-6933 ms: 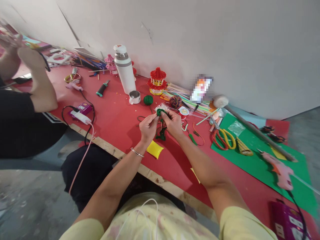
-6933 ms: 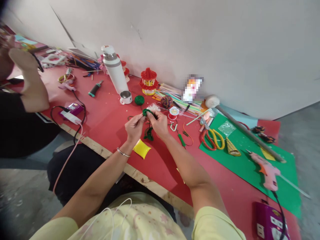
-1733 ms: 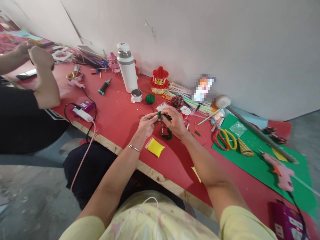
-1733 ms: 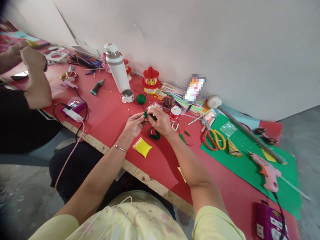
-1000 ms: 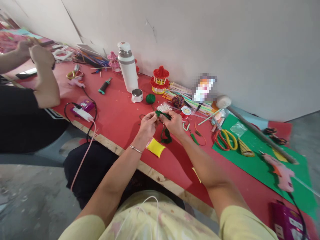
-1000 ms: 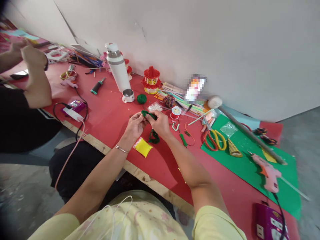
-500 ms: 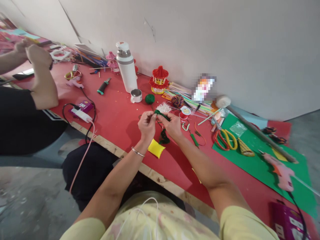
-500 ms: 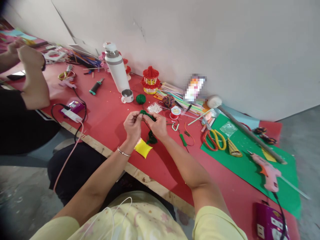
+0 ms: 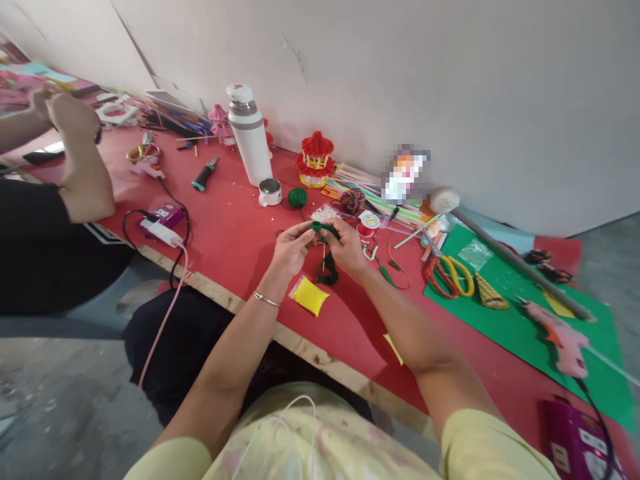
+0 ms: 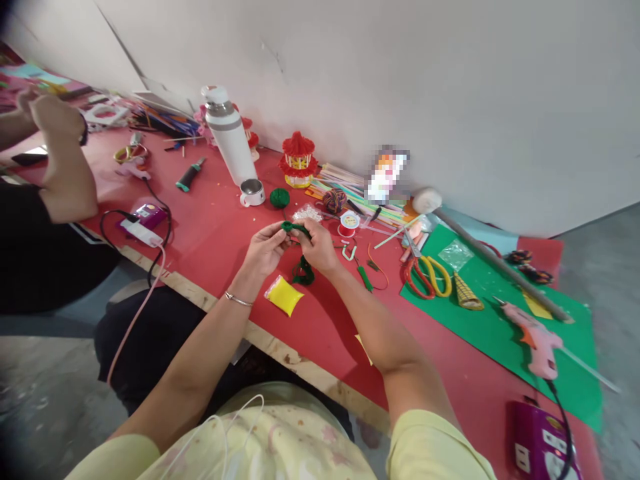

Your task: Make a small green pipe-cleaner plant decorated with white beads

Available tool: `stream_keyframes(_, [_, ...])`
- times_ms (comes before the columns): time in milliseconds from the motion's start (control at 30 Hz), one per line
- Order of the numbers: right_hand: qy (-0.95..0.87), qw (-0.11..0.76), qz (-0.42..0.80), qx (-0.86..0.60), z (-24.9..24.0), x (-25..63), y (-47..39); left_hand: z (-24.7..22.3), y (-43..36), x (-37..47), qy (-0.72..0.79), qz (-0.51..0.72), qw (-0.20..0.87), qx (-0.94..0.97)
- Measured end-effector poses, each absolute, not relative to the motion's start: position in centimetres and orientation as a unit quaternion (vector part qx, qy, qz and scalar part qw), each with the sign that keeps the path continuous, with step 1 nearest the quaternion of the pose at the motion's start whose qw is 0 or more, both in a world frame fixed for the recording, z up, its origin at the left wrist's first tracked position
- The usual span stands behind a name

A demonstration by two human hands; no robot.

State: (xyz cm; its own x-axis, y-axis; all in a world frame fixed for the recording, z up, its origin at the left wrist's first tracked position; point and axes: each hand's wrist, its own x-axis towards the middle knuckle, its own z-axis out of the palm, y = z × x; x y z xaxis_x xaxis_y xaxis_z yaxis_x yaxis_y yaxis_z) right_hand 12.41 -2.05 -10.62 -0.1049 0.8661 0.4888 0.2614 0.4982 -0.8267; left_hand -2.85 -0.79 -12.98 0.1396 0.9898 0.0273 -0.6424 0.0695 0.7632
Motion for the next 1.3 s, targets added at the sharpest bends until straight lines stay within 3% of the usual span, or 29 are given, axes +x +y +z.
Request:
stream_keyframes(233, [-0.618, 0.540, 0.361, -0.443, -10.9, 12.8, -1.5, -13.0, -1.0, -2.4, 0.282, 0.647, 0.592, 0.389])
stream_keyframes(467, [-0.616, 0.564, 0.320, -0.448, -10.3, 12.1, -2.0, -13.2, -1.2, -2.3, 0.314, 0.677, 0.490, 0.450])
stream_keyframes(633, [-0.634, 0.549, 0.282, -0.465, -10.1, 12.2, -2.4, -13.4, -0.8, -3.1, 0.367, 0.655, 0.442, 0.491])
stream_keyframes(867, [-0.611, 0.529, 0.360, -0.467, -10.2, 12.8, -2.2, -13.3, -0.8, -3.5, 0.414, 0.624, 0.347, 0.565])
stream_keyframes(1133, [-0.595, 0.546, 0.368, -0.460, -10.1, 12.5, -2.0, -13.5, -0.7, -2.8, 0.359, 0.652, 0.478, 0.466])
stream_keyframes(1300, [-0.569, 0.557, 0.408, -0.446, -10.5, 12.7, -1.6, -12.5, -0.9, -3.3, 0.327, 0.604, 0.634, 0.355])
